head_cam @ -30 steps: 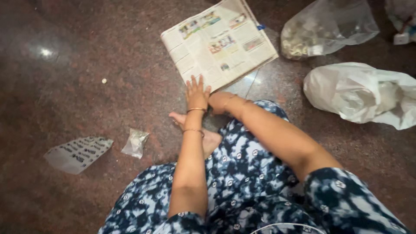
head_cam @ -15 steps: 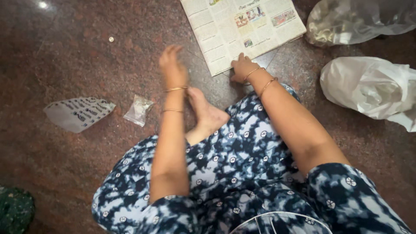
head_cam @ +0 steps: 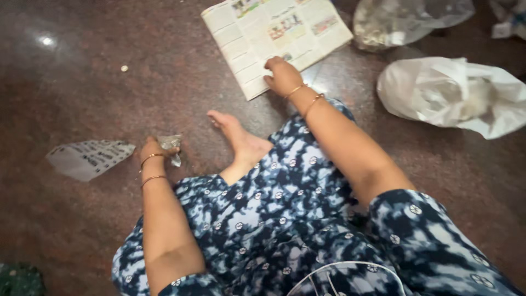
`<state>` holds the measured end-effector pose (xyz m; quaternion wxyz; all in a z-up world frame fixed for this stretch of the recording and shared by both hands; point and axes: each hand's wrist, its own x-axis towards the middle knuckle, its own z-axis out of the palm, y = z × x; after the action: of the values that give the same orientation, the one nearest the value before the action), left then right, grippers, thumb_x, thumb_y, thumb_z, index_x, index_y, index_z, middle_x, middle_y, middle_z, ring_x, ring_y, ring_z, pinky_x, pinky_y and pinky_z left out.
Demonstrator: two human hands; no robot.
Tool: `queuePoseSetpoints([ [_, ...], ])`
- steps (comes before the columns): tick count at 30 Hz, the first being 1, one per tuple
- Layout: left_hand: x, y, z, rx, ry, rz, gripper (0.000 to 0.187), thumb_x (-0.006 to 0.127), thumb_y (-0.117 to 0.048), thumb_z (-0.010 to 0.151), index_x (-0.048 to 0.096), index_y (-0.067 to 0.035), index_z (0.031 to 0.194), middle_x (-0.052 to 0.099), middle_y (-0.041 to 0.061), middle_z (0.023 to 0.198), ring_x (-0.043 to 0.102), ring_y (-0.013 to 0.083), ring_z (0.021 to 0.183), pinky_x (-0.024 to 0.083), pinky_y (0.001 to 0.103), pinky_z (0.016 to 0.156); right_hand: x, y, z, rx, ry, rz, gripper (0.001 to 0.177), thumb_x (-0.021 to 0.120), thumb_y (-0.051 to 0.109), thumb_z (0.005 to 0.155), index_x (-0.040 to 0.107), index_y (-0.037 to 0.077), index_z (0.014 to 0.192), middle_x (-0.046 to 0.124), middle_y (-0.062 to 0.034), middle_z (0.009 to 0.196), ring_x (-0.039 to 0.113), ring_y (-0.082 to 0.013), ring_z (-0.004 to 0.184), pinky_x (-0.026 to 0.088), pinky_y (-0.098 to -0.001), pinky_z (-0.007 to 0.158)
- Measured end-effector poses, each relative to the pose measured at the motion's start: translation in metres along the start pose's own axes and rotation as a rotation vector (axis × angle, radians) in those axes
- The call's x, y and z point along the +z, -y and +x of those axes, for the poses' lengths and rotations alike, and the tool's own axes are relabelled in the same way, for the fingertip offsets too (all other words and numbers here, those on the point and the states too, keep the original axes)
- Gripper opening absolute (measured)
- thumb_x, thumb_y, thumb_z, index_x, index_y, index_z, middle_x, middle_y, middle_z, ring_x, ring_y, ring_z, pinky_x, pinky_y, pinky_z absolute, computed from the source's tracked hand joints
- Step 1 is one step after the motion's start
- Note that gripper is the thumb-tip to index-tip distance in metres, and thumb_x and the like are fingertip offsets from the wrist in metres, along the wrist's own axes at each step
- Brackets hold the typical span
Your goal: The person sits on the floor and sorts small metal parts from a newspaper into several plastic bags. They handle the parts one by one, placing them into different bags, and then fold the newspaper and tie the bags.
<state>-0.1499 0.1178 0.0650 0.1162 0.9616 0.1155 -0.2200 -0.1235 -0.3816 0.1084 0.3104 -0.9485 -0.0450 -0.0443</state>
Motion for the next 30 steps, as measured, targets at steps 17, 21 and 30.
queuePoseSetpoints([
  [17,-0.030,-0.313,-0.095,0.471,0.626,-1.314,0.041,0.067,-0.012,0.096,0.059,-0.002,0.135,0.068,0.010,0.120,0.067,0.0184,0.109,0.061,0.035,0.090,-0.093,0.068,-0.063,-0.353,-0.114,0.283,0.070,0.068,-0.007,0.076,0.060,0.018,0.140,0.061,-0.0143,0.147,0.058,-0.0334,0.135,0.047,-0.0400,0.115],
  [21,-0.011,-0.309,-0.091,0.714,0.274,-1.139,0.054,0.069,-0.020,0.094,0.050,-0.009,0.144,0.061,0.011,0.136,0.060,0.0239,0.123,0.051,0.041,0.102,-0.094,0.017,-0.080,-0.057,-0.528,0.606,0.051,0.058,-0.010,0.089,0.066,0.009,0.136,0.071,-0.0110,0.134,0.070,-0.0240,0.123,0.058,-0.0360,0.108],
  [30,0.044,-0.234,-0.126,0.576,-0.699,-0.565,0.060,0.078,-0.006,0.086,0.052,0.003,0.140,0.047,0.026,0.144,0.045,0.0440,0.136,0.036,0.050,0.118,-0.258,-0.129,-0.081,-0.054,-1.165,0.281,0.040,0.072,0.001,0.109,0.047,0.000,0.141,0.055,-0.0137,0.139,0.054,-0.0257,0.131,0.044,-0.0390,0.116],
])
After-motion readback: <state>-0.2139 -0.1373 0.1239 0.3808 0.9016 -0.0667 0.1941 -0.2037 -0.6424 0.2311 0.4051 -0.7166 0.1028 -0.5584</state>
